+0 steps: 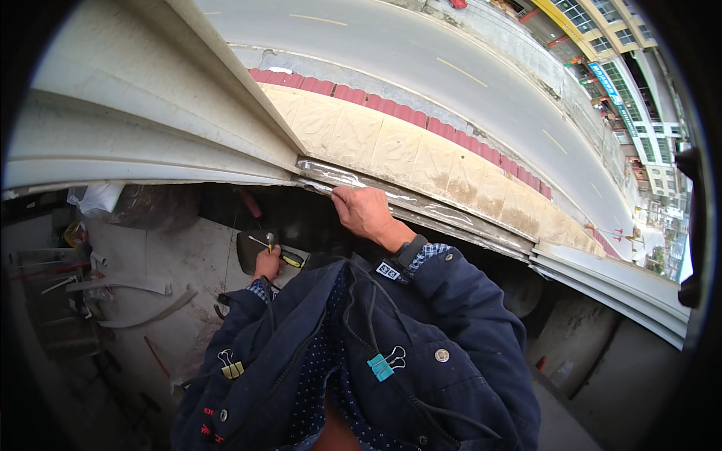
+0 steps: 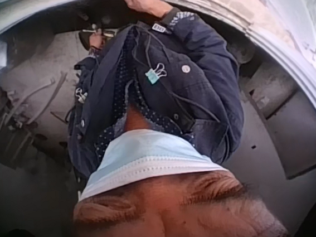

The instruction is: The person uses a screwdriver and a small brush to work on the upper window frame, repeatedly scraping and brushing along the seal. The person continues this process along the length of the frame while standing inside a room with a street view outside.

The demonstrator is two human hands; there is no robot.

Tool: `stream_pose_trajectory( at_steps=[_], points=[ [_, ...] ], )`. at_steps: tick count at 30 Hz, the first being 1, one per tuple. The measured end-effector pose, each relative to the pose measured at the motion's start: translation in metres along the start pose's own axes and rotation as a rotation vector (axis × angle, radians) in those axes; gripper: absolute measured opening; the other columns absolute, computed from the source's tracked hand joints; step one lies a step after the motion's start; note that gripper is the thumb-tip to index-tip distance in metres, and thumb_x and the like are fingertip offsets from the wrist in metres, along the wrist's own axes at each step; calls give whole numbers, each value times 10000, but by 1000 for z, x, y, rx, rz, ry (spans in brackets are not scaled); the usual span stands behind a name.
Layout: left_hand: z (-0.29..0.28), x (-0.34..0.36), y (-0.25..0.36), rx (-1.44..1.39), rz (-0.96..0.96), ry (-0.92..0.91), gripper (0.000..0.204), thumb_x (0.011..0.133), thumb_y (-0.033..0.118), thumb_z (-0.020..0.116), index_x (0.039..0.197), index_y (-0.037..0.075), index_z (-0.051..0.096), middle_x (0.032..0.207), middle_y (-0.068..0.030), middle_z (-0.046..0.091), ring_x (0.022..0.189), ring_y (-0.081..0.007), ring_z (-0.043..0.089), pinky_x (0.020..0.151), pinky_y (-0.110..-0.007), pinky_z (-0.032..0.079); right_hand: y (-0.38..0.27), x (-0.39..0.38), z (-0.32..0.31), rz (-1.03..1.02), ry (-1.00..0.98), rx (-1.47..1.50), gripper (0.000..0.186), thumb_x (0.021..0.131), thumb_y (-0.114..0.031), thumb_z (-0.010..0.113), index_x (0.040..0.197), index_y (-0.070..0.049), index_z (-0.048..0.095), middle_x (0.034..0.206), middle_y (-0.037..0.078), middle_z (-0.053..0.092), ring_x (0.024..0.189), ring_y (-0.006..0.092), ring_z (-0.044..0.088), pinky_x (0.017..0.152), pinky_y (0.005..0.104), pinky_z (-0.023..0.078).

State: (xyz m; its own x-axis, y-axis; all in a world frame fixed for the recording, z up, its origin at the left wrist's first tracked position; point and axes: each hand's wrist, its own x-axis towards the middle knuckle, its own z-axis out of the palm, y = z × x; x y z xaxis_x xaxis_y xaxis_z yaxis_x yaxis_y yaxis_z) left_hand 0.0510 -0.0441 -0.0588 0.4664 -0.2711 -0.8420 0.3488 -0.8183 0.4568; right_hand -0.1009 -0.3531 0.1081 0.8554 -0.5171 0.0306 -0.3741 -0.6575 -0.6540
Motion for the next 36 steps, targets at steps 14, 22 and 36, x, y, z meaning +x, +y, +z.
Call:
stream_pose_trajectory(
  at_steps=[14,22,36],
  points=[
    [-3,0,-5,-14,-8,25,398,1022,396,542,966,8,616,707,-131,680,410,-165,520,354,-319,358,34,26,-1,72,49,-184,169,890,-189,580,793,-67,643,655,219,649,635,437,661,589,539,524],
    [-7,1,-11,-51,-2,-2,400,1024,402,537,999,10,612,701,-126,676,423,-162,525,360,-314,359,33,58,29,-114,-49,-172,164,916,-212,579,791,-115,623,678,162,644,661,403,655,576,520,507],
    [-6,1,-5,-25,3,7,400,1019,409,542,966,19,608,689,-119,664,424,-158,520,365,-312,360,51,49,1,-247,-17,-258,71,830,-161,596,786,-106,589,650,125,643,642,358,667,542,483,514]
  ],
)
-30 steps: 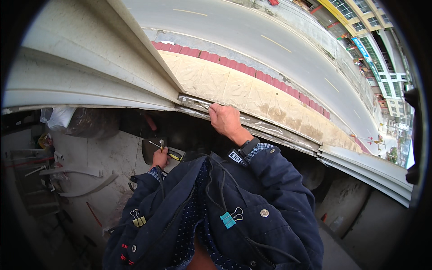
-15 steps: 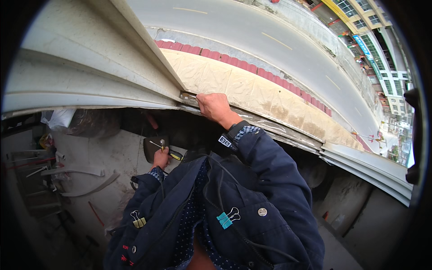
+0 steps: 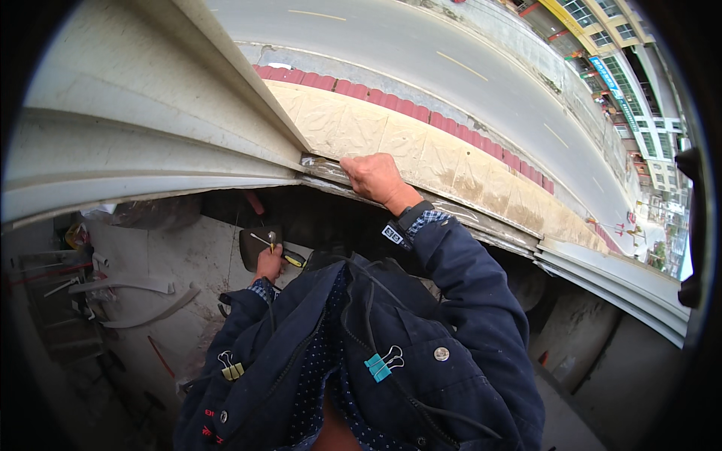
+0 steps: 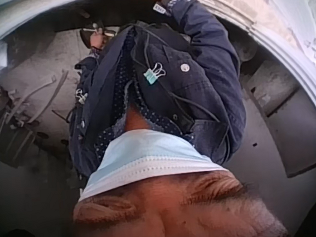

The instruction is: The person uses a screwdriver and a small brush to work on the upper window frame, repeatedly scraping and brushing along the seal. The person continues this process along the length of the frame while standing inside a room with a street view outside.

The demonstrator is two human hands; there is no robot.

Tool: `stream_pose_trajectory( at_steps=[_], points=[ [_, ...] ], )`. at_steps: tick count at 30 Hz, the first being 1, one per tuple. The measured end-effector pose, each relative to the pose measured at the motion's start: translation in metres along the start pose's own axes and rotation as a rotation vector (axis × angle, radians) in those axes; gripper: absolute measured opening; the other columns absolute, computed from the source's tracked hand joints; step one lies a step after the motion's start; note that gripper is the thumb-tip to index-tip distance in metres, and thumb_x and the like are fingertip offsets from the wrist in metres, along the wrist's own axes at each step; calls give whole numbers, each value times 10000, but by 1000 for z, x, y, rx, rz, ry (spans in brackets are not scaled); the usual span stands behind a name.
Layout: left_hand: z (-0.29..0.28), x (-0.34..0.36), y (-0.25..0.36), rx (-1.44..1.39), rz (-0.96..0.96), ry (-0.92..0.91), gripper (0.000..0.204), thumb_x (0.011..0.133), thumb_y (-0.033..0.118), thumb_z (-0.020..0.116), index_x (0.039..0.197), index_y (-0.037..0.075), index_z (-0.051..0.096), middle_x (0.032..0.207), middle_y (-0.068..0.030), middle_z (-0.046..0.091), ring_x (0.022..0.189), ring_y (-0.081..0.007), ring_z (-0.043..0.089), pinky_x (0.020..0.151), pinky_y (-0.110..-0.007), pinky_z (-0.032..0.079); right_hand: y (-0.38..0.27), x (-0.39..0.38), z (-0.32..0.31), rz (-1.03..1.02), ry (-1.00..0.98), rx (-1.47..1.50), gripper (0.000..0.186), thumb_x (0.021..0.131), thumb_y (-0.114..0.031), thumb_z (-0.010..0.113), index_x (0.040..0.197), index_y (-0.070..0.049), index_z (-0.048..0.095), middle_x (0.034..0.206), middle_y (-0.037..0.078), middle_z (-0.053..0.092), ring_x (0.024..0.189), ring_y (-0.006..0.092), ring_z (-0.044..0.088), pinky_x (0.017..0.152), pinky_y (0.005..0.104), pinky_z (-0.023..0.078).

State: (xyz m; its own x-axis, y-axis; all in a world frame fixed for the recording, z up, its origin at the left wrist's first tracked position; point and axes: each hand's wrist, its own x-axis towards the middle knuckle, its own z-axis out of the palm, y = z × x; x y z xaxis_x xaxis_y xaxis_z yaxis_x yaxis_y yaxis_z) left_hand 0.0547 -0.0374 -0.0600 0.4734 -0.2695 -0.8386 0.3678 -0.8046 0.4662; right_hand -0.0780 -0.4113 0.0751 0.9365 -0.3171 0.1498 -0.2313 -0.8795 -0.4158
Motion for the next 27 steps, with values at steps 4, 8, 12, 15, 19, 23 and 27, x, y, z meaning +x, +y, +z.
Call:
stream_pose_trajectory(
  at_steps=[4,8,12,15,19,23,27],
  points=[
    [-1,-1,2,5,5,-9,395,1018,408,540,974,20,605,697,-121,665,428,-157,522,366,-311,358,-1,-7,-1,-2,-79,3,82,860,-182,606,807,-123,585,655,129,633,647,362,664,537,482,508],
    [-2,-3,4,66,-33,-12,393,1017,405,540,1000,18,609,705,-123,669,431,-157,525,369,-311,361,-12,-9,-6,171,-136,71,151,895,-216,602,789,-119,649,703,148,665,684,383,670,587,507,522],
    [1,-4,5,27,-14,-10,391,1020,401,536,999,18,609,708,-124,670,430,-157,526,369,-312,360,-25,6,-8,377,-164,216,203,860,-196,584,760,-83,720,765,198,695,772,416,686,684,534,539],
    [4,-3,6,16,-2,0,386,1022,396,533,993,19,607,708,-124,671,429,-158,526,368,-312,360,-32,21,-8,470,-210,277,215,857,-190,580,810,-85,761,818,211,709,817,427,687,736,519,550],
    [4,-3,5,14,-7,-2,385,1023,394,532,996,18,607,706,-123,671,425,-161,526,367,-313,361,-39,36,-2,571,-231,387,230,841,-183,580,873,-88,787,881,227,720,859,434,686,782,500,554],
    [5,-3,4,33,-27,5,387,1022,397,535,999,17,605,705,-122,668,422,-161,521,365,-313,358,-39,40,3,636,-251,488,245,835,-181,576,901,-92,794,901,234,722,882,435,685,802,491,551],
    [6,-3,4,19,-2,5,389,1020,399,536,1000,17,604,712,-125,669,420,-160,517,361,-315,354,-35,35,7,648,-211,566,247,843,-196,575,899,-86,788,898,217,727,877,419,692,797,485,549]
  ],
)
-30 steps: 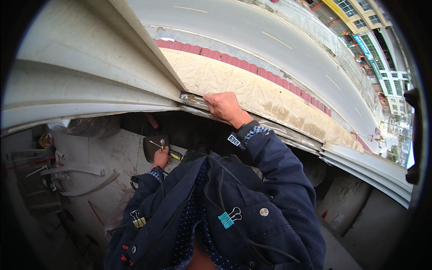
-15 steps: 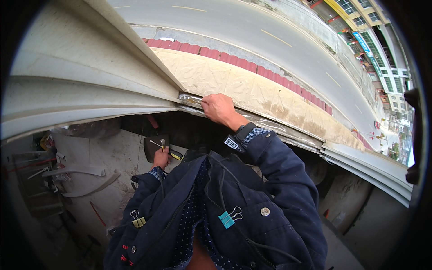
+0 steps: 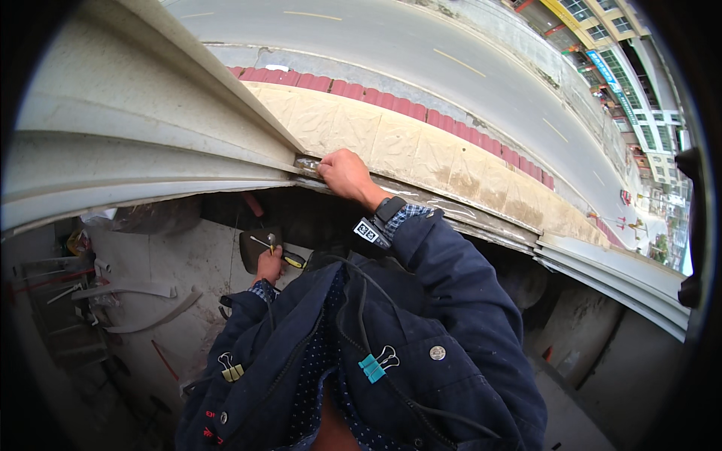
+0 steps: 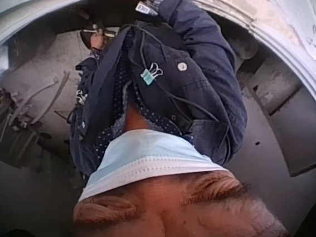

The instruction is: The person uses a screwdriver and a small brush to work on the upper window frame, repeatedly scraping and brushing along the seal. The person continues this process along the length of the frame while standing inside a room with a street view outside.

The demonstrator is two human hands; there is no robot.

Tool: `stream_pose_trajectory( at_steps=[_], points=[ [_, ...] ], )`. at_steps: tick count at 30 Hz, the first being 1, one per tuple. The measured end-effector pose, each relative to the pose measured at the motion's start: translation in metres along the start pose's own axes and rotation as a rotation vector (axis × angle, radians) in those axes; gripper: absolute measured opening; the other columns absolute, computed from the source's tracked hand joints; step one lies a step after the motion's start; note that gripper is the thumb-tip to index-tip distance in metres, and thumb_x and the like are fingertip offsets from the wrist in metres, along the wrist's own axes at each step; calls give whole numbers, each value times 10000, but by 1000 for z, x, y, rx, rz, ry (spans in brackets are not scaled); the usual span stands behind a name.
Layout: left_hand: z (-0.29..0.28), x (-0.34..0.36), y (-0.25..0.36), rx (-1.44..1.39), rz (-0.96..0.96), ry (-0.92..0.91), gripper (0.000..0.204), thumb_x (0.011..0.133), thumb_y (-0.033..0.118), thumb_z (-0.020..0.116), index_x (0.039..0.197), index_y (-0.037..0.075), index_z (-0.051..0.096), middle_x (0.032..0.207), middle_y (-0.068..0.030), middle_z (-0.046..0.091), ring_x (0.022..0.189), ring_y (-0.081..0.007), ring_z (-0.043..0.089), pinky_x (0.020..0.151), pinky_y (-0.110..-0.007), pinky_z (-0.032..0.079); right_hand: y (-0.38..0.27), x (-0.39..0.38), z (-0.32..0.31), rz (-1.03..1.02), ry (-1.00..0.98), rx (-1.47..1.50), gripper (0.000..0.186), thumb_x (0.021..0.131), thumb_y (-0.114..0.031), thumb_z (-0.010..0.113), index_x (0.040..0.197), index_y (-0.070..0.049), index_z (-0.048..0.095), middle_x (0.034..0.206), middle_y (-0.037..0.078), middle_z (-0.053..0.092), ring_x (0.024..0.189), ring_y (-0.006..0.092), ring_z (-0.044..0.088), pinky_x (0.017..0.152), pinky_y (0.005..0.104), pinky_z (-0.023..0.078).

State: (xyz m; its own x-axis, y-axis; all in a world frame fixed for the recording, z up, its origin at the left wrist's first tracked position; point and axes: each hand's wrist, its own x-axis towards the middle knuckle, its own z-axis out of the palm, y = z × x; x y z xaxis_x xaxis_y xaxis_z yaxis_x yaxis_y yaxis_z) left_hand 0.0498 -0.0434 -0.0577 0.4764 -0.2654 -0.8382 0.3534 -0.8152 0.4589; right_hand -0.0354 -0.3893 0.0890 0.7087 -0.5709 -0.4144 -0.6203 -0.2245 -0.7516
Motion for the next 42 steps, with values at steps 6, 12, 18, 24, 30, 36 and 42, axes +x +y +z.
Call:
stream_pose_trajectory(
  at_steps=[6,12,18,24,30,36,42],
  points=[
    [-1,-2,-1,-8,-4,-10,393,1020,402,538,1000,15,603,724,-133,677,423,-159,517,363,-315,355,5,-8,0,-38,47,76,242,880,-240,612,887,-50,762,794,200,703,760,354,683,726,434,531],
    [-1,-1,-3,3,-9,-14,396,1021,402,536,997,11,600,719,-131,677,422,-161,516,362,-317,352,9,-35,-16,-85,91,68,254,908,-251,587,855,-55,740,787,199,689,761,386,673,698,452,525],
    [-1,3,-6,-12,-1,-29,398,1028,402,529,967,14,594,708,-128,674,414,-166,515,359,-322,354,10,-80,0,-309,144,-82,216,924,-263,608,896,-94,739,779,197,694,745,420,672,658,506,534],
    [-2,3,-8,17,18,-38,412,1032,403,526,926,11,592,687,-122,670,414,-173,536,356,-326,373,8,-91,15,-391,123,-245,205,934,-235,606,822,-79,676,698,190,669,666,413,662,601,519,517],
    [-7,5,-10,25,35,-42,414,1030,403,530,937,6,598,700,-123,678,409,-164,531,353,-317,375,41,-108,-31,-214,205,-194,212,941,-253,597,893,-81,712,778,202,689,743,428,672,663,521,536],
    [-4,8,-3,-7,-20,-18,397,1029,402,533,972,14,594,721,-128,680,405,-159,516,347,-305,363,96,-157,-103,77,290,-112,256,932,-271,609,940,-49,737,817,198,694,779,397,681,699,449,532],
    [-1,8,16,21,19,-64,394,1036,411,525,962,28,583,701,-115,659,398,-157,512,338,-306,354,138,-198,-134,324,366,-252,270,933,-281,601,946,-51,741,828,197,704,803,393,684,726,451,529]
  ],
)
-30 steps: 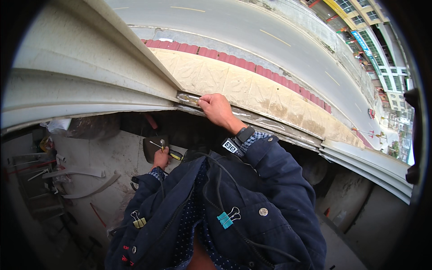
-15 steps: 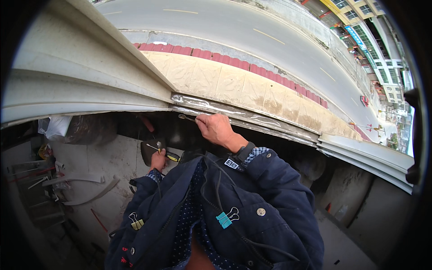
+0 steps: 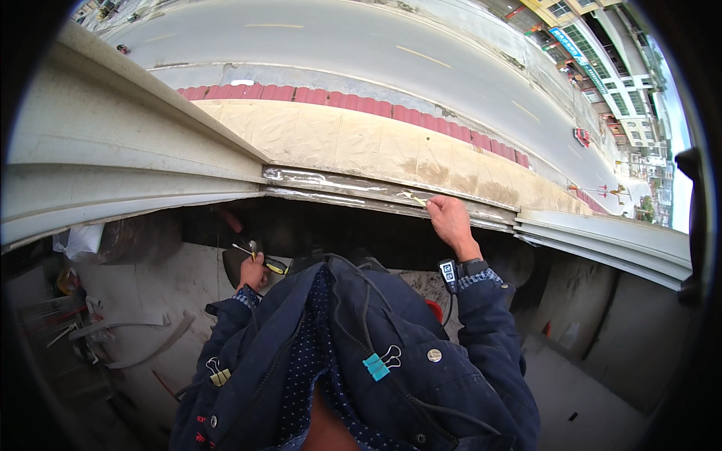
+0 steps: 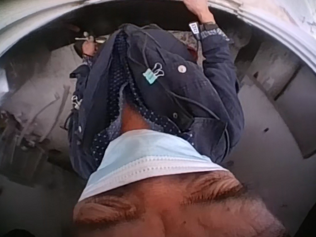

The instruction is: The person uses a screwdriver and a small brush to work on the upper window frame, repeatedly scraping and brushing along the seal. The person continues this process along the length of the frame while standing inside a room with a street view outside.

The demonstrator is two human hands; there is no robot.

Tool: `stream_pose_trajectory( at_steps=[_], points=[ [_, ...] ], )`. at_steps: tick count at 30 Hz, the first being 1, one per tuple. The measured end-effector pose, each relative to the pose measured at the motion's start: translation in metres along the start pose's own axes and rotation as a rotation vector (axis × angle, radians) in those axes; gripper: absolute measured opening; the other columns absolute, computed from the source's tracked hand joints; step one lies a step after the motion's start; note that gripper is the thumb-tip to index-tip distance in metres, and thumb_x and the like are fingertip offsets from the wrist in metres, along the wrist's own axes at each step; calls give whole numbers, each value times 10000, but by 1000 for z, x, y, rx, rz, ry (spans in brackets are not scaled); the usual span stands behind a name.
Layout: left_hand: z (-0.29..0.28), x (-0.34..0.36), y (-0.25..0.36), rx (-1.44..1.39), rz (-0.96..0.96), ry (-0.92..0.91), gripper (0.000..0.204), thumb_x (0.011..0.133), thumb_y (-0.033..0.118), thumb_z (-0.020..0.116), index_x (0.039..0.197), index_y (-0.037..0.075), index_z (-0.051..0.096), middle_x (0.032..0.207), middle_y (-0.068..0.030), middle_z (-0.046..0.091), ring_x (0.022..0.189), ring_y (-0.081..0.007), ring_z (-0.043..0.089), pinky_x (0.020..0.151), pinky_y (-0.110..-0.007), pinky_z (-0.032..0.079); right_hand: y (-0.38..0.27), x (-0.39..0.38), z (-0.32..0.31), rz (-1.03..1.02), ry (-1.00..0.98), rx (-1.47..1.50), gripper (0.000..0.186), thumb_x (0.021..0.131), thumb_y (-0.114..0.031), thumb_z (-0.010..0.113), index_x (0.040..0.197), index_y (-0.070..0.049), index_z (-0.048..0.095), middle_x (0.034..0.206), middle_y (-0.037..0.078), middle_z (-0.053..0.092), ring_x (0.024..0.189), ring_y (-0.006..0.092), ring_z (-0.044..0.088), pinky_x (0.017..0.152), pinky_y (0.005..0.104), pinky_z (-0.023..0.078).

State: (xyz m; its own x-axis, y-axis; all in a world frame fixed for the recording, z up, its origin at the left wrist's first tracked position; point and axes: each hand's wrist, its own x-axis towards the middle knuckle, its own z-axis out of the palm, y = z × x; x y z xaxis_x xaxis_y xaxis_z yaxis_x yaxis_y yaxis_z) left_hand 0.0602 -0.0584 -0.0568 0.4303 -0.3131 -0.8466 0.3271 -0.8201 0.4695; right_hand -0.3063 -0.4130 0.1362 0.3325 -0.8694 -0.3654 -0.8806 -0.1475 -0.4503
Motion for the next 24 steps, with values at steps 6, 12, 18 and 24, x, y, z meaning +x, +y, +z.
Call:
stream_pose_trajectory(
  at_steps=[6,12,18,24],
  points=[
    [2,4,7,85,48,10,420,1019,433,534,927,26,592,679,-97,639,400,-154,519,344,-313,361,6,7,16,-50,34,98,261,930,-280,604,889,-50,721,797,216,676,803,417,669,708,476,516],
    [0,7,3,111,27,4,435,1014,448,531,922,28,599,675,-86,627,401,-151,515,339,-318,351,-6,5,4,-117,64,54,255,921,-286,607,875,-61,718,796,204,682,796,423,669,707,491,524],
    [4,3,8,106,38,16,434,1018,446,525,928,27,596,675,-84,624,401,-149,507,340,-316,347,-27,8,-3,-220,5,-189,224,908,-264,594,852,-95,731,808,184,704,804,408,686,722,511,545],
    [3,1,3,74,31,10,431,1021,436,524,930,21,594,680,-95,626,403,-153,510,342,-319,348,-26,16,-17,-206,-79,-324,209,887,-252,602,857,-115,757,813,179,714,804,404,691,734,505,555]
  ],
)
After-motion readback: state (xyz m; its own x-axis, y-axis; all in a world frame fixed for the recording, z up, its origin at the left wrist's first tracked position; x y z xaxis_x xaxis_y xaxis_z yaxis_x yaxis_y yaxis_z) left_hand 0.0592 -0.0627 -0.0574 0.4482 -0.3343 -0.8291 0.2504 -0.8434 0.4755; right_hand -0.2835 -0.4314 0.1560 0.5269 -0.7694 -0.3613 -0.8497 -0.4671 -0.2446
